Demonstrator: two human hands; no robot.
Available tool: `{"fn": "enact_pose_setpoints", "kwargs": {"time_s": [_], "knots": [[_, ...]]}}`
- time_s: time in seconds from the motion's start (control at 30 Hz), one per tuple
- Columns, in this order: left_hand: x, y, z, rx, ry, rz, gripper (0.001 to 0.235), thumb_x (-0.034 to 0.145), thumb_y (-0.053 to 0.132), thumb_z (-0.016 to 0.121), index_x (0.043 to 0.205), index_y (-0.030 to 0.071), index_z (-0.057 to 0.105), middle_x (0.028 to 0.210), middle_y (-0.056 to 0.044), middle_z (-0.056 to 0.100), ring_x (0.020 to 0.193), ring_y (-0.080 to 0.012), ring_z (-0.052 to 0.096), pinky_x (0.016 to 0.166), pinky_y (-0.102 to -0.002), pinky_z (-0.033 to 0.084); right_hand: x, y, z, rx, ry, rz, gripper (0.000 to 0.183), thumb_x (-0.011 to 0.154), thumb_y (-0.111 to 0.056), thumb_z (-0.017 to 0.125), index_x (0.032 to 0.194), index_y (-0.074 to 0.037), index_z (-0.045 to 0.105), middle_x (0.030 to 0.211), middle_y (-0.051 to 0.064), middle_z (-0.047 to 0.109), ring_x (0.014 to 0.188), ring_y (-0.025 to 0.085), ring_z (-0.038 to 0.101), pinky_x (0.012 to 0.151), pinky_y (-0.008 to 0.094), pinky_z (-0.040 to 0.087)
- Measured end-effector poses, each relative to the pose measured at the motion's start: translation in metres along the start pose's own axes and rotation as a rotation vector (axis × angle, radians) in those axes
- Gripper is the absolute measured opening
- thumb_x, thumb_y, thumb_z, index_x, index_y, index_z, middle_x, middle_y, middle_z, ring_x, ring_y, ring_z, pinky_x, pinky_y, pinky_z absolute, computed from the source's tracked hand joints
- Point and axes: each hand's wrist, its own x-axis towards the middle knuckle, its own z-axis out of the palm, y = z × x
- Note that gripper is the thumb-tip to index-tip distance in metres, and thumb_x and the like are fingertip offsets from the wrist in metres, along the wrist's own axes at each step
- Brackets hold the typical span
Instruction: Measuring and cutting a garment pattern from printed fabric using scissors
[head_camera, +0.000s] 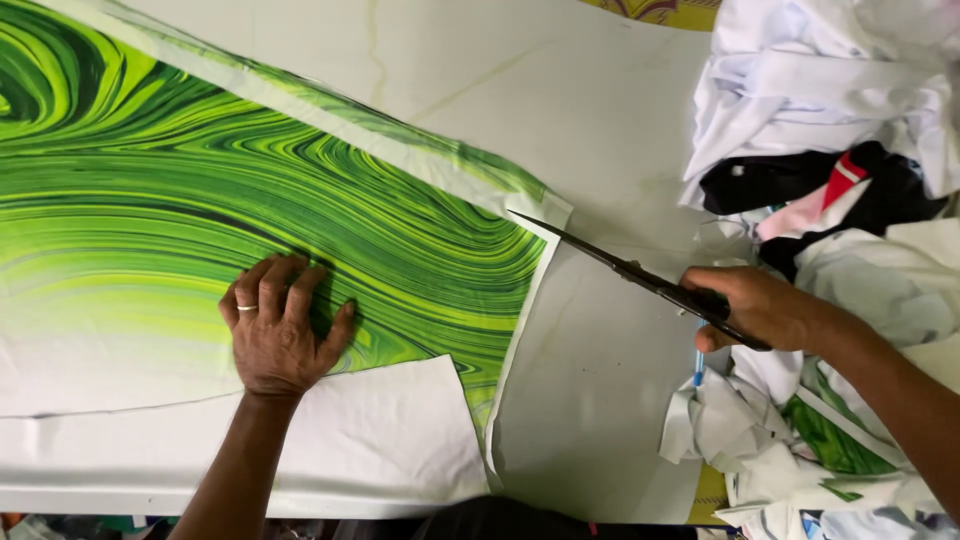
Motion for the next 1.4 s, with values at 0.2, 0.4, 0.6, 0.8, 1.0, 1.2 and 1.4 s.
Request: {"fn": "enact_pose_setpoints", "kwargs": {"time_s": [0.2, 0.4, 0.6, 0.8, 1.0, 1.2, 1.4], "knots": [[0.0, 0.001, 0.001, 0.003, -0.021, -0.006, 0.045, 0.095, 0.052, 0.064, 0.122, 0.016, 0.067, 0.127, -0.007, 0.065, 0.12, -0.0317, 0.06, 0.098, -0.05, 0.04, -0.002, -0.022, -0.002, -0.051, 0.013, 0.006, 0.048, 0.063, -0.033, 0.097, 0.083, -0.015, 0.057, 0.068, -0.004, 0.07, 0.067, 0.013, 0.056, 0.065, 0.03, 0.044], [-0.001, 0.001, 0.002, 0.017, -0.031, -0.004, 0.047, 0.096, 0.053, 0.062, 0.123, 0.015, 0.067, 0.13, -0.007, 0.065, 0.122, -0.0321, 0.059, 0.099, -0.05, 0.041, 0.002, -0.014, 0.004, -0.03, 0.059, 0.034, 0.055, 0.06, -0.041, 0.102, 0.079, -0.014, 0.058, 0.062, -0.003, 0.064, 0.065, 0.015, 0.049, 0.063, 0.031, 0.043], [-0.002, 0.0, 0.003, 0.029, -0.042, -0.014, 0.049, 0.095, 0.054, 0.062, 0.125, 0.016, 0.068, 0.13, -0.007, 0.065, 0.122, -0.032, 0.059, 0.099, -0.051, 0.041, 0.002, -0.014, 0.007, 0.03, 0.117, -0.015, 0.046, 0.065, -0.031, 0.1, 0.072, -0.011, 0.058, 0.062, -0.005, 0.072, 0.068, 0.004, 0.062, 0.061, 0.023, 0.046], [-0.002, 0.0, 0.003, 0.029, -0.041, -0.018, 0.049, 0.094, 0.054, 0.064, 0.124, 0.016, 0.068, 0.129, -0.007, 0.065, 0.122, -0.0318, 0.059, 0.1, -0.05, 0.041, -0.001, -0.026, 0.001, 0.008, 0.108, 0.076, 0.041, 0.063, -0.033, 0.1, 0.075, -0.01, 0.068, 0.066, -0.001, 0.076, 0.069, 0.006, 0.06, 0.067, 0.023, 0.051], [0.0, 0.001, 0.001, 0.019, -0.03, -0.011, 0.048, 0.094, 0.054, 0.063, 0.124, 0.016, 0.066, 0.129, -0.006, 0.065, 0.121, -0.0317, 0.059, 0.098, -0.05, 0.04, 0.016, -0.062, -0.004, -0.022, 0.049, -0.069, 0.059, 0.065, -0.043, 0.1, 0.078, -0.011, 0.052, 0.061, -0.003, 0.061, 0.061, 0.013, 0.05, 0.059, 0.029, 0.043], [0.001, 0.001, 0.0, 0.003, -0.029, -0.026, 0.046, 0.093, 0.053, 0.065, 0.121, 0.017, 0.066, 0.127, -0.005, 0.065, 0.121, -0.031, 0.06, 0.098, -0.05, 0.041, 0.021, -0.05, 0.003, -0.063, 0.163, -0.05, 0.061, 0.059, -0.047, 0.102, 0.071, -0.01, 0.055, 0.06, 0.0, 0.051, 0.063, 0.014, 0.046, 0.058, 0.029, 0.041], [0.003, 0.002, -0.001, -0.004, -0.026, -0.025, 0.044, 0.093, 0.052, 0.066, 0.118, 0.017, 0.067, 0.126, -0.005, 0.065, 0.12, -0.0307, 0.06, 0.1, -0.049, 0.041, 0.021, -0.065, -0.006, -0.039, 0.117, -0.016, 0.061, 0.06, -0.045, 0.104, 0.071, -0.009, 0.056, 0.062, 0.0, 0.047, 0.063, 0.014, 0.042, 0.059, 0.028, 0.04]]}}
